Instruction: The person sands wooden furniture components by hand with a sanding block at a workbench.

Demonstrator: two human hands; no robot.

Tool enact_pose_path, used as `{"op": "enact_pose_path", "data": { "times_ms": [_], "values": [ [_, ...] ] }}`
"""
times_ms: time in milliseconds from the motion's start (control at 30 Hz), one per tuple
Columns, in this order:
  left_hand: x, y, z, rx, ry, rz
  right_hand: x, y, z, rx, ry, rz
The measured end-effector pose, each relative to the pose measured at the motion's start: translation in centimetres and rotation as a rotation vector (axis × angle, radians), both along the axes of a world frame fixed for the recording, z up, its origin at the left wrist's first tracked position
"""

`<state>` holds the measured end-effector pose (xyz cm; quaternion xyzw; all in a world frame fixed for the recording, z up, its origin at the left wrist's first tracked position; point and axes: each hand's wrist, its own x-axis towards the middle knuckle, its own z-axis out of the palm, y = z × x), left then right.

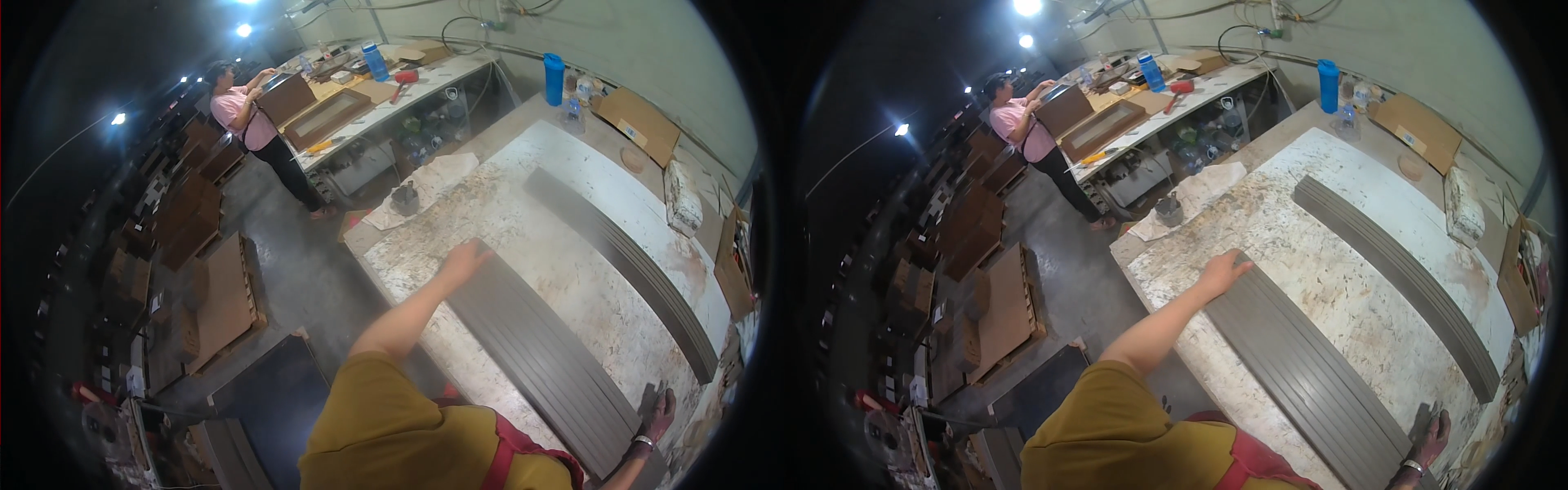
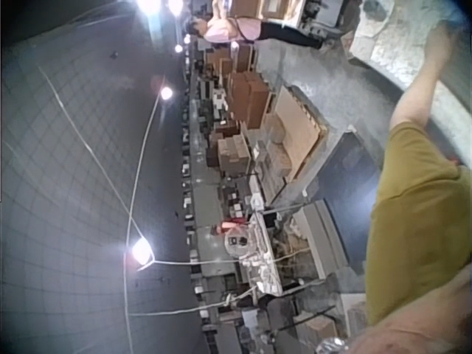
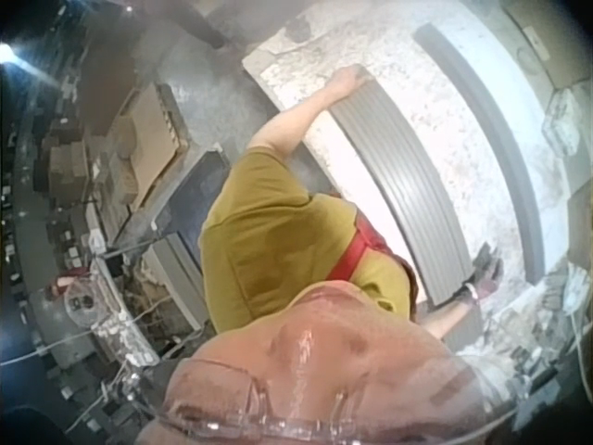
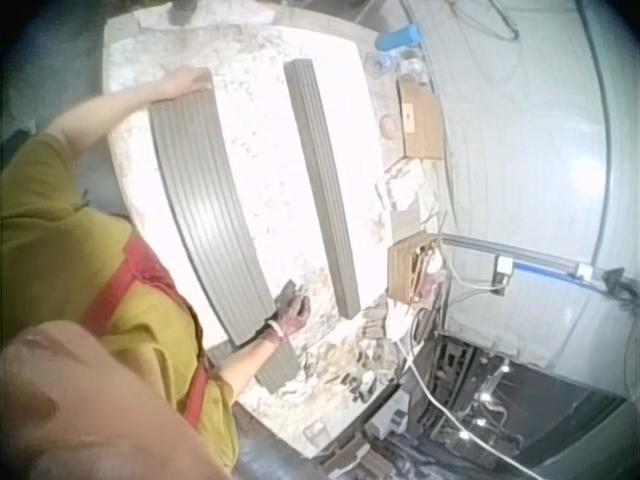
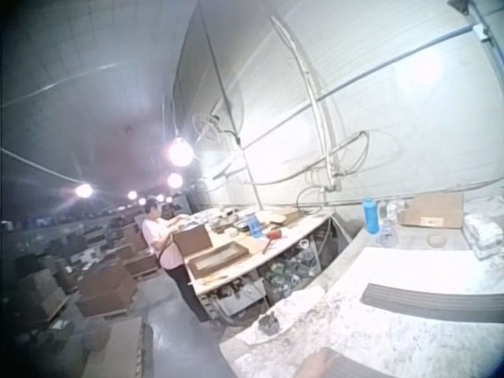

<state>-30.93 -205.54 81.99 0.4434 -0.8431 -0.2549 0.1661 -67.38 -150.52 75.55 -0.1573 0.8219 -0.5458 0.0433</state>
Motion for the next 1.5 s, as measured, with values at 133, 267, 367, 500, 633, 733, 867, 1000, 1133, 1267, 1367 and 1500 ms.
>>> {"op": "enact_pose_path", "data": {
  "times_ms": [133,267,367,500,633,733,867,1000,1133,1267,1367,1500],
  "values": [
    [0.7,-1.3,-0.8,0.053,0.0,-0.046,1.6,-1.4,2.1,0.035,-0.037,-0.077],
    [0.4,-1.4,-0.9,0.101,0.015,-0.048,0.3,-0.1,-0.1,0.01,-0.018,-0.147],
    [0.7,-2.0,-0.7,0.157,-0.02,-0.088,-0.1,0.2,-0.2,-0.037,-0.052,-0.141],
    [1.5,-2.0,-2.0,0.259,0.073,-0.112,-1.2,0.7,-0.1,-0.137,-0.21,-0.006],
    [1.0,-0.6,0.0,0.24,-0.029,-0.09,-2.0,1.4,-0.8,-0.198,-0.286,-0.08],
    [1.0,-0.9,-0.2,0.274,-0.003,-0.103,-4.4,3.4,-3.3,-0.136,-0.115,-0.069],
    [1.6,-1.3,-1.7,0.262,0.011,-0.093,-3.0,1.6,-2.2,0.165,0.084,-0.058],
    [1.4,-1.9,-3.7,0.31,0.136,-0.127,-4.9,3.0,-3.4,0.253,0.07,-0.106],
    [1.3,-2.8,-4.3,0.438,0.217,-0.185,-7.3,4.9,-5.4,0.231,0.074,-0.106],
    [0.4,-3.6,-5.7,0.456,0.283,-0.249,-9.4,7.4,-7.0,0.135,0.053,-0.153],
    [1.2,-3.4,-6.0,0.405,0.285,-0.227,-9.1,6.2,-7.1,0.093,-0.056,-0.153],
    [1.2,-3.0,-4.8,0.465,0.283,-0.212,-9.0,6.4,-6.4,0.14,-0.044,-0.214]
  ]
}}
